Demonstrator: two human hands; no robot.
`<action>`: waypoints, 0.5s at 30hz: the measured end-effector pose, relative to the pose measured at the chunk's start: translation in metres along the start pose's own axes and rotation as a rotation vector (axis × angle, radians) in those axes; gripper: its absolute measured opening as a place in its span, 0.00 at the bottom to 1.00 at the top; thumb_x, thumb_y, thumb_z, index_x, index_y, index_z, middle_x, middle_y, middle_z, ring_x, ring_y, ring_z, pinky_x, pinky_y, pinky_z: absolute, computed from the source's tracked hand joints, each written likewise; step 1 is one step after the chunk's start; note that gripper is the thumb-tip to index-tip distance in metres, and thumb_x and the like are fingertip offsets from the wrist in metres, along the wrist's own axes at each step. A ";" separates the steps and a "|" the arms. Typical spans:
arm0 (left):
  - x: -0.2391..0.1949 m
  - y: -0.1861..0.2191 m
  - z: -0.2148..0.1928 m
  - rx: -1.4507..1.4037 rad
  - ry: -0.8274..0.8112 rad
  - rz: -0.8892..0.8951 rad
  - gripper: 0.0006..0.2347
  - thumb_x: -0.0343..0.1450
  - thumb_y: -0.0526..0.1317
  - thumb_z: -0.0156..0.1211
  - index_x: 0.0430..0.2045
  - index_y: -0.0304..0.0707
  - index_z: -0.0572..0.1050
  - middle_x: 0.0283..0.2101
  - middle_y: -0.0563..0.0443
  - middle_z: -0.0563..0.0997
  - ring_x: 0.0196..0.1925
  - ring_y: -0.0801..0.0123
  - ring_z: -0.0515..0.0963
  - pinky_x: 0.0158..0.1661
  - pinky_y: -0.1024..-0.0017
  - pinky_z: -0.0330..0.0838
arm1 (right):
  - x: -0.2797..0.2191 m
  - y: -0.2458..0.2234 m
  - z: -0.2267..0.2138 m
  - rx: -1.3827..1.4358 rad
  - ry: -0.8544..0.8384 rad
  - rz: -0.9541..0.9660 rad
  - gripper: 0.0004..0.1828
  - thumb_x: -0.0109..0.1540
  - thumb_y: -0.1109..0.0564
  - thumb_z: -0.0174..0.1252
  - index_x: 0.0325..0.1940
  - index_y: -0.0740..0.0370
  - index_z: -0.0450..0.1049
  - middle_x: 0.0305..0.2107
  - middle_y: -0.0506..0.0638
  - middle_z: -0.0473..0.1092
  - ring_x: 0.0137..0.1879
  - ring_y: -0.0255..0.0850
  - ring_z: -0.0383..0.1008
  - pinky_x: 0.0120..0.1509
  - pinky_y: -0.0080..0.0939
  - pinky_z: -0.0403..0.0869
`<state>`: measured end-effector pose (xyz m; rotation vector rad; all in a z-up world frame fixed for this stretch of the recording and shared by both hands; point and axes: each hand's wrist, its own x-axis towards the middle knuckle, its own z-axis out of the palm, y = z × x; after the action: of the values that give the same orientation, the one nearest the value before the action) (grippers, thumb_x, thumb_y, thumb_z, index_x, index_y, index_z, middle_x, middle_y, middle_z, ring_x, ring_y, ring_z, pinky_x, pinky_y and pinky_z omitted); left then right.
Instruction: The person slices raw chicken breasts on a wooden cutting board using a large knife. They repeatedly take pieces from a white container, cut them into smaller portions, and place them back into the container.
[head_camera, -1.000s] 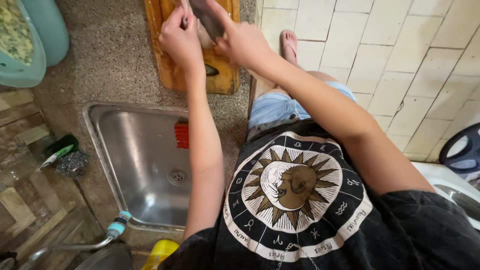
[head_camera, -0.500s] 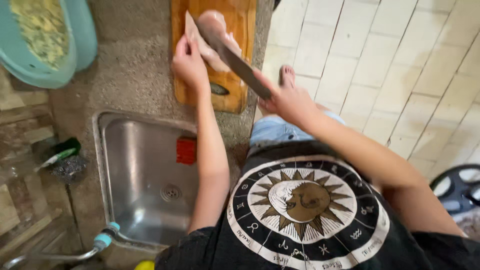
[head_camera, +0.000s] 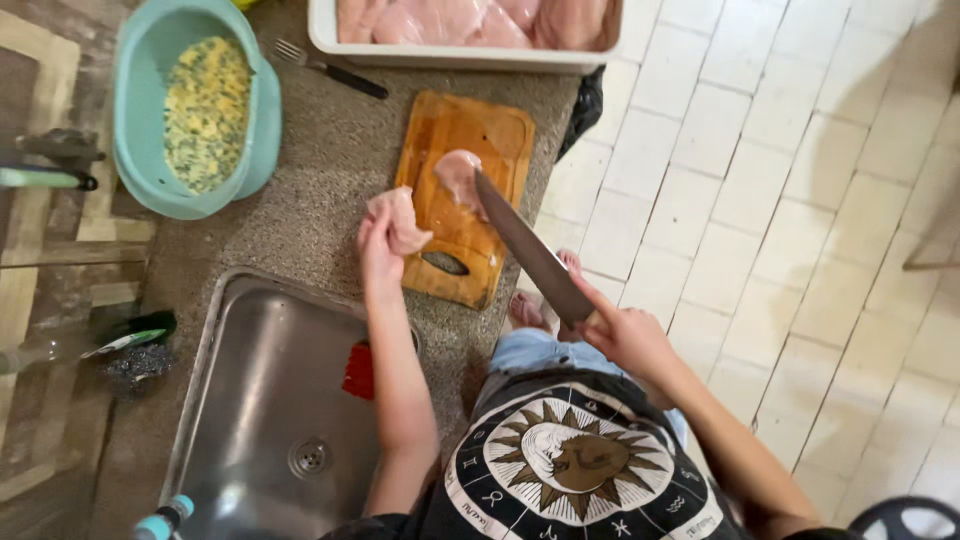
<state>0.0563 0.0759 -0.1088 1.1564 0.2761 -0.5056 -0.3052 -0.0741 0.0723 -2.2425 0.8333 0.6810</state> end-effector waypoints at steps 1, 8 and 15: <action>-0.027 0.024 0.019 0.110 -0.085 0.006 0.13 0.63 0.34 0.64 0.37 0.39 0.67 0.37 0.53 0.70 0.40 0.72 0.72 0.38 0.78 0.69 | 0.000 0.001 -0.003 0.152 0.031 0.015 0.39 0.56 0.41 0.49 0.69 0.23 0.40 0.16 0.50 0.71 0.34 0.56 0.75 0.49 0.55 0.71; -0.033 0.019 0.104 0.137 -0.503 0.005 0.26 0.63 0.26 0.62 0.54 0.35 0.59 0.48 0.44 0.71 0.45 0.64 0.77 0.36 0.66 0.80 | -0.030 0.019 -0.032 0.443 0.181 0.071 0.43 0.54 0.51 0.55 0.69 0.29 0.45 0.12 0.46 0.74 0.30 0.48 0.77 0.46 0.46 0.73; -0.039 0.018 0.328 0.257 -0.880 0.324 0.27 0.63 0.19 0.54 0.57 0.33 0.57 0.62 0.40 0.62 0.66 0.59 0.60 0.58 0.72 0.67 | -0.041 0.066 -0.019 0.580 0.254 0.050 0.40 0.58 0.57 0.53 0.71 0.39 0.46 0.19 0.42 0.71 0.20 0.33 0.71 0.35 0.32 0.74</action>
<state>0.0167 -0.2115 0.0502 1.0907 -0.7416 -0.7213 -0.3749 -0.1111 0.0858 -1.7975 1.0541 0.1380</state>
